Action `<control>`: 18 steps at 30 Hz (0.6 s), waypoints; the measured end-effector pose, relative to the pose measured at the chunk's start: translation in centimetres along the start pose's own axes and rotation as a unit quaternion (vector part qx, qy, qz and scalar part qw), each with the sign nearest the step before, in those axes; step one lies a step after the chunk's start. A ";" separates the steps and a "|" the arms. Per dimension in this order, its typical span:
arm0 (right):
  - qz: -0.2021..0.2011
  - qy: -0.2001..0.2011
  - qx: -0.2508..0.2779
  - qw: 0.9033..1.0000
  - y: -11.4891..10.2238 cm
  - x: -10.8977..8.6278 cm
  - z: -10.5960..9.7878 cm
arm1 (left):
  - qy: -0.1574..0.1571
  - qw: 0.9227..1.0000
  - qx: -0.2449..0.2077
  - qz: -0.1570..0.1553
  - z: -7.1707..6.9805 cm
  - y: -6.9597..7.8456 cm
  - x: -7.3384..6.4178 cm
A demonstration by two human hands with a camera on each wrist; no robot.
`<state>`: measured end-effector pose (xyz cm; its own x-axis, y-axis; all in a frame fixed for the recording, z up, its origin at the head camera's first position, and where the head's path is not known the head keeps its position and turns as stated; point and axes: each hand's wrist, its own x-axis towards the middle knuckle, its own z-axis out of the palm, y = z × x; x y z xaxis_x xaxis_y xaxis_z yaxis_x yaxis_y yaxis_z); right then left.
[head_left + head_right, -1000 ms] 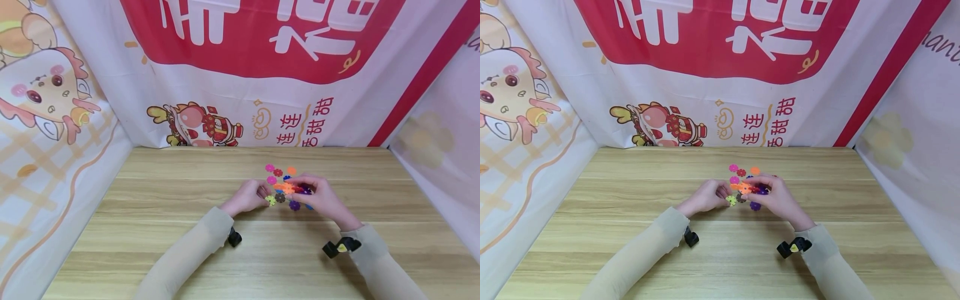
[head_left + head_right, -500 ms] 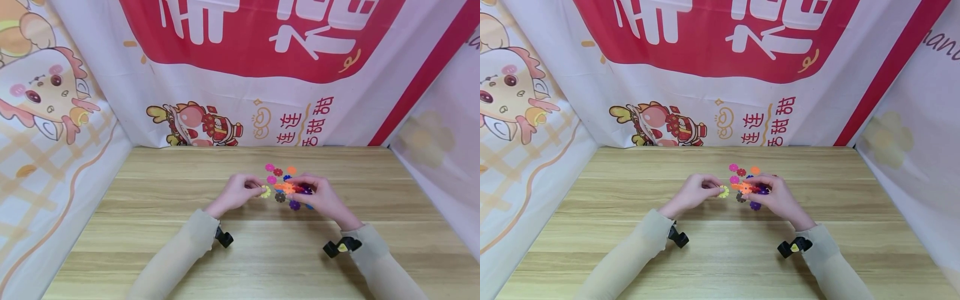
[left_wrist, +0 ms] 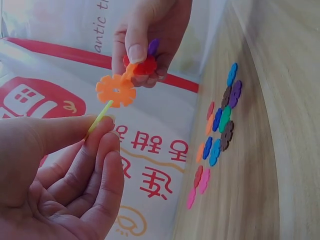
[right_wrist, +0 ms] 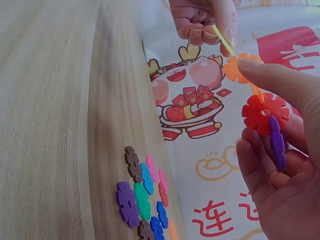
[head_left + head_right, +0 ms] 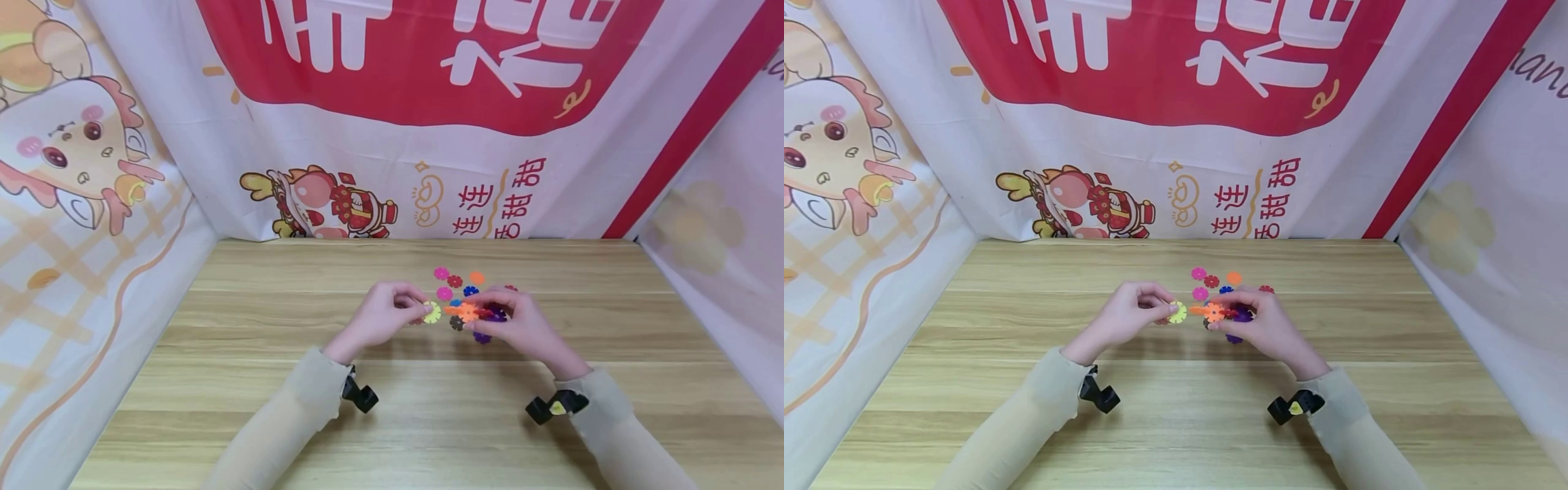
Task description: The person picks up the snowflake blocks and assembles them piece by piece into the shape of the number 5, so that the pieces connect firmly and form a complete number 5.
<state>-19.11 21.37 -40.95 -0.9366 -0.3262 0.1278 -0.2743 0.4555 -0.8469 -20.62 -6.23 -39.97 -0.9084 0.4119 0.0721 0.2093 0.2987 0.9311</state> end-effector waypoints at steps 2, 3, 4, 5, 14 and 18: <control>-0.003 0.001 -0.004 1.000 0.0 0.0 0.1 | -0.004 1.000 -0.002 0.003 0.1 0.1 -0.1; -0.003 0.001 -0.006 1.000 0.0 0.0 0.1 | -0.004 1.000 -0.003 0.003 0.1 0.2 -0.1; -0.005 0.000 -0.006 1.000 0.0 0.0 0.1 | -0.004 1.000 -0.004 0.003 0.1 0.2 -0.1; -0.006 -0.001 -0.006 1.000 0.0 0.0 0.1 | -0.005 1.000 -0.007 0.003 0.1 0.3 -0.2; -0.013 -0.003 -0.005 1.000 -0.1 -0.2 0.3 | -0.003 1.000 -0.015 -0.006 0.2 0.7 -0.2; -0.007 -0.006 -0.003 1.000 -0.3 -0.2 0.5 | -0.004 1.000 -0.019 -0.010 0.4 0.6 -0.1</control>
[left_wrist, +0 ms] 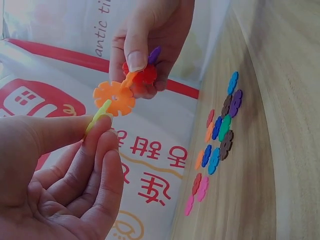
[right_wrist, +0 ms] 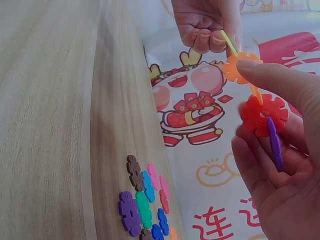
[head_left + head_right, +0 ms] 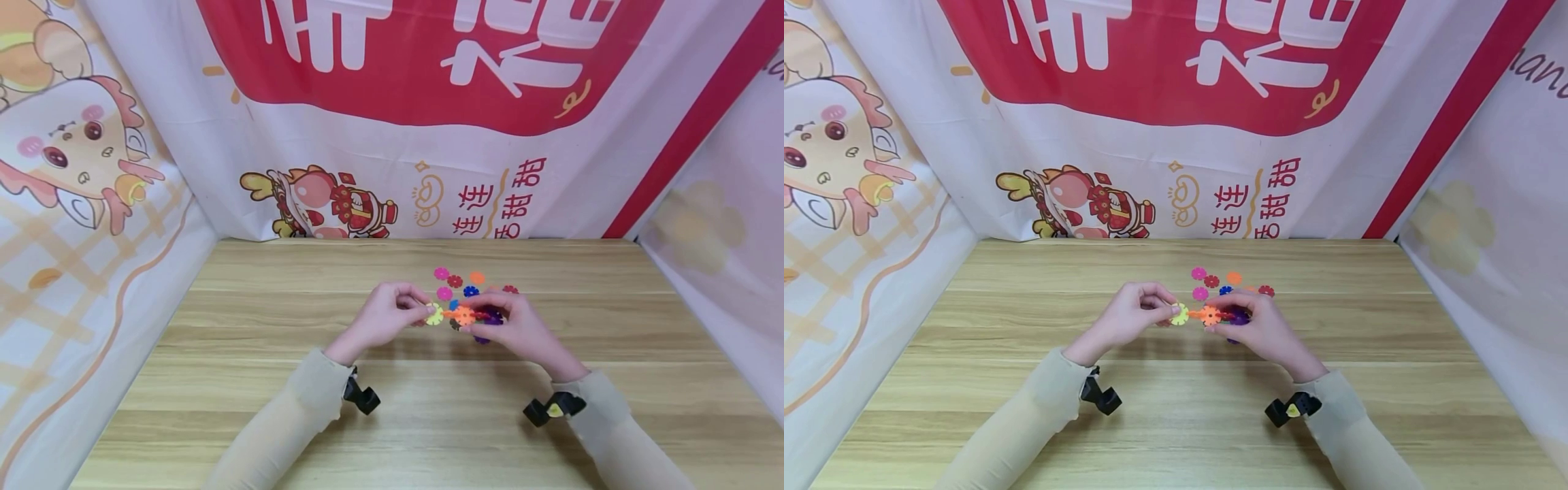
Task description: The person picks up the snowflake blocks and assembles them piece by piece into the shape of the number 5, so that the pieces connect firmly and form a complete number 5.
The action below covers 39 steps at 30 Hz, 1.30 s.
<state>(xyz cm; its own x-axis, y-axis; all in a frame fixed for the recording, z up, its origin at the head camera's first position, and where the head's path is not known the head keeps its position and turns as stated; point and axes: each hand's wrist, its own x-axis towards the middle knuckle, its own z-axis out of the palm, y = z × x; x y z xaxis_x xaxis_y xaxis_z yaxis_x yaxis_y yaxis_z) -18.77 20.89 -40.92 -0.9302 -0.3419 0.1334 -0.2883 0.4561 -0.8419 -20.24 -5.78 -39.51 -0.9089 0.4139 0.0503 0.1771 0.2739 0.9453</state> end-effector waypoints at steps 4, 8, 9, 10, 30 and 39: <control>0.002 0.000 0.021 1.000 0.0 0.1 0.3 | 0.001 1.000 -0.006 -0.002 0.1 -0.2 0.0; -0.011 0.003 0.041 0.999 0.2 0.2 0.8 | 0.006 1.000 -0.015 -0.003 0.1 -0.4 0.1; -0.011 0.006 0.045 0.999 0.2 0.2 1.0 | 0.007 1.000 -0.016 -0.004 0.1 -0.5 0.1; -0.011 0.008 0.049 0.999 -0.2 0.2 1.1 | 0.008 1.000 -0.016 -0.003 0.1 -0.5 0.1; -0.064 0.061 0.045 0.995 -0.3 0.6 2.2 | 0.009 0.999 -0.052 0.005 0.4 -0.6 0.0; -0.097 0.070 0.066 0.991 -0.5 0.5 2.4 | 0.012 0.997 -0.081 0.014 0.5 -0.9 0.0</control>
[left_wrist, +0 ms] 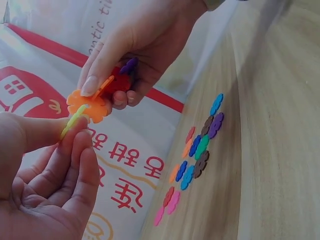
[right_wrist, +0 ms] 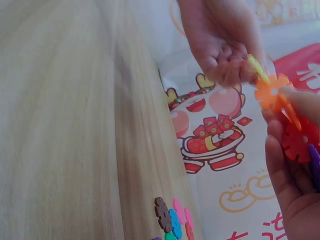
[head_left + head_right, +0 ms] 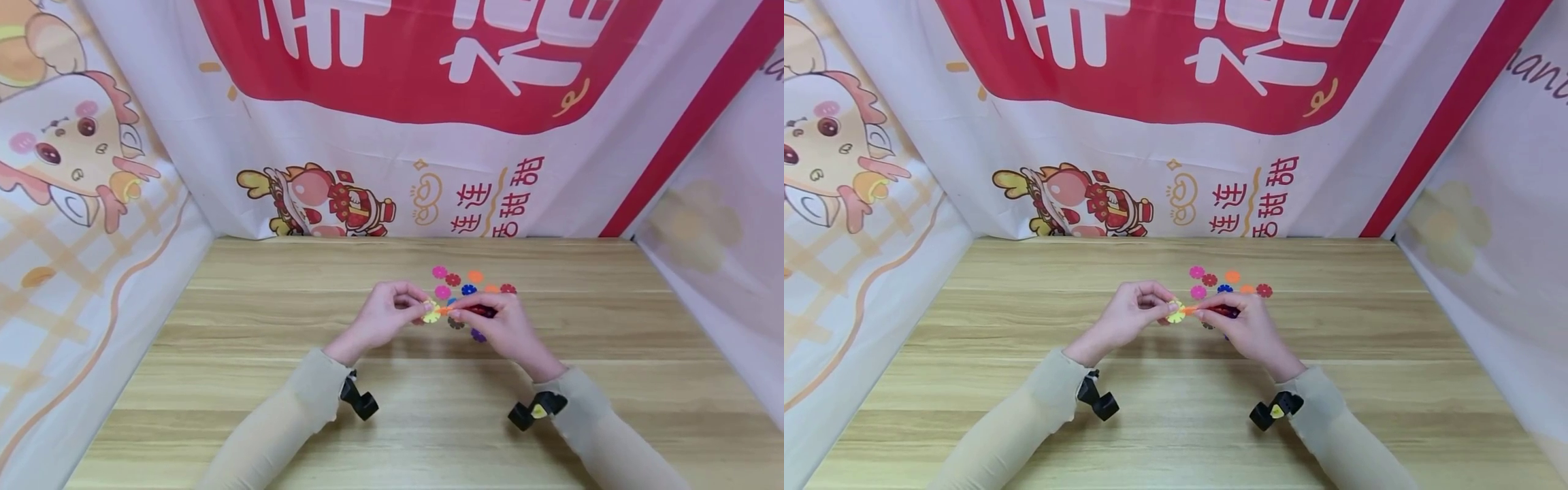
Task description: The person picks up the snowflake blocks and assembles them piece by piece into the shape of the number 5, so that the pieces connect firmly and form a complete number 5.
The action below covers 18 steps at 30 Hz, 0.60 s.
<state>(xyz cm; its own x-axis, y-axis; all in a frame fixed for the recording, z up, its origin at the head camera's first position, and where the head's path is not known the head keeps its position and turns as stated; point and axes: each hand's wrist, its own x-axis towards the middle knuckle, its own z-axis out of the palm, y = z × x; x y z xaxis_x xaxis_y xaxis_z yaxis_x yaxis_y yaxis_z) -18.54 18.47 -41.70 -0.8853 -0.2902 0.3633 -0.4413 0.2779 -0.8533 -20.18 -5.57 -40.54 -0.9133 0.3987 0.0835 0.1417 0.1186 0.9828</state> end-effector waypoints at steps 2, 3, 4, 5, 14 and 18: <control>-0.003 -0.004 0.004 1.000 0.1 0.0 0.1 | -0.002 1.000 -0.007 -0.003 0.0 -0.1 0.0; -0.004 -0.006 0.004 1.000 0.1 0.0 0.2 | -0.003 1.000 -0.009 -0.004 0.1 -0.1 0.0; -0.004 -0.006 0.002 1.000 0.1 0.0 0.2 | -0.003 1.000 -0.013 -0.007 0.1 -0.1 0.0; -0.004 -0.007 0.002 1.000 0.2 0.1 0.3 | -0.004 1.000 -0.014 -0.007 0.1 -0.1 0.0; 0.013 -0.029 0.020 0.999 0.5 0.2 0.1 | -0.009 1.000 -0.011 -0.010 -0.2 -0.5 -0.1; 0.024 -0.034 0.008 0.999 0.5 0.3 -0.1 | -0.010 1.000 -0.013 -0.014 -0.3 -0.7 -0.1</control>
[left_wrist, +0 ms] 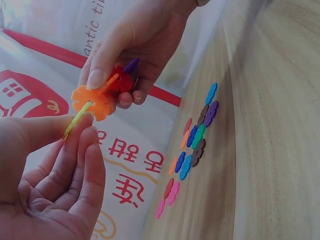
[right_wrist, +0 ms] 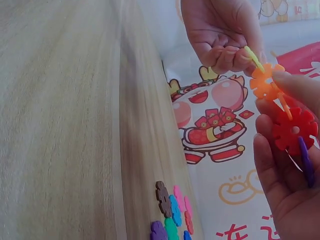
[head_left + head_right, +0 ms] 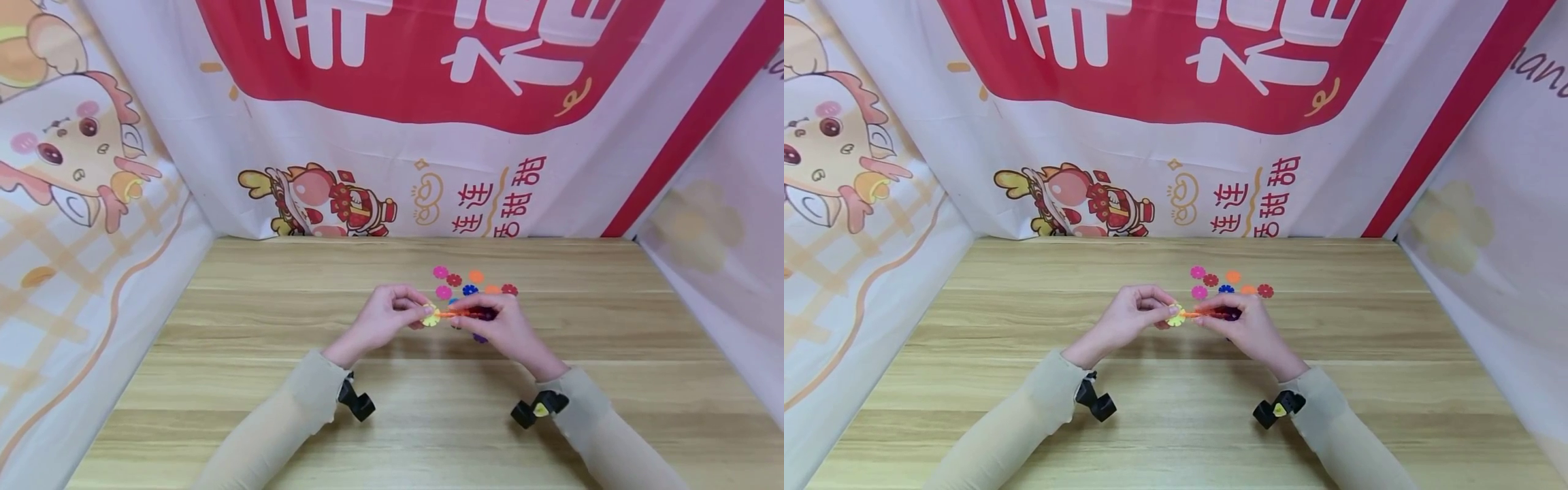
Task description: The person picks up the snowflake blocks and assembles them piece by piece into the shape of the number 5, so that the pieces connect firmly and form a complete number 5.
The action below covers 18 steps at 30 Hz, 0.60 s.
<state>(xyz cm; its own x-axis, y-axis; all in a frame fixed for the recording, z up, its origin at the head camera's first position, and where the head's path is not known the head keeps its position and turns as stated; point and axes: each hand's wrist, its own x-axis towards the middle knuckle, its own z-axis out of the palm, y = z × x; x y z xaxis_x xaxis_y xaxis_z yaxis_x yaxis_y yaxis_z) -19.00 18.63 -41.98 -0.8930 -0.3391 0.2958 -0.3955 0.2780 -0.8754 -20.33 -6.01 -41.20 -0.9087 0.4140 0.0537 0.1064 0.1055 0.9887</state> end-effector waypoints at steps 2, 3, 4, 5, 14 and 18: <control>0.013 -0.001 -0.011 1.000 -0.1 0.0 -0.1 | 0.000 1.000 0.003 -0.003 -0.1 0.0 0.0; 0.020 -0.002 -0.017 1.000 -0.1 -0.1 -0.2 | 0.001 1.000 0.004 -0.005 -0.1 0.0 0.0; 0.027 -0.004 -0.022 0.999 -0.2 -0.1 -0.3 | 0.002 1.000 0.005 -0.006 -0.2 0.0 0.0; 0.034 -0.005 -0.025 0.999 -0.2 -0.1 -0.3 | 0.002 1.000 0.003 -0.008 -0.2 -0.1 0.0; 0.071 -0.024 -0.020 0.997 0.1 -0.2 -0.8 | -0.003 1.000 -0.002 -0.019 -0.4 0.1 0.1; 0.079 -0.022 -0.026 0.996 0.2 -0.3 -0.9 | -0.006 1.000 0.001 -0.023 -0.4 0.1 0.1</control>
<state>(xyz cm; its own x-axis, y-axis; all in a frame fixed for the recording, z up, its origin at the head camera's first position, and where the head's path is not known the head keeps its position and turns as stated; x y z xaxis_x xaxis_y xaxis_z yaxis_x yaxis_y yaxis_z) -19.04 19.61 -41.91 -0.9351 -0.3268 0.1370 -0.2621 0.3775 -0.8882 -20.57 -6.36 -41.03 -0.9074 0.4202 0.0060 0.0648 0.1257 0.9899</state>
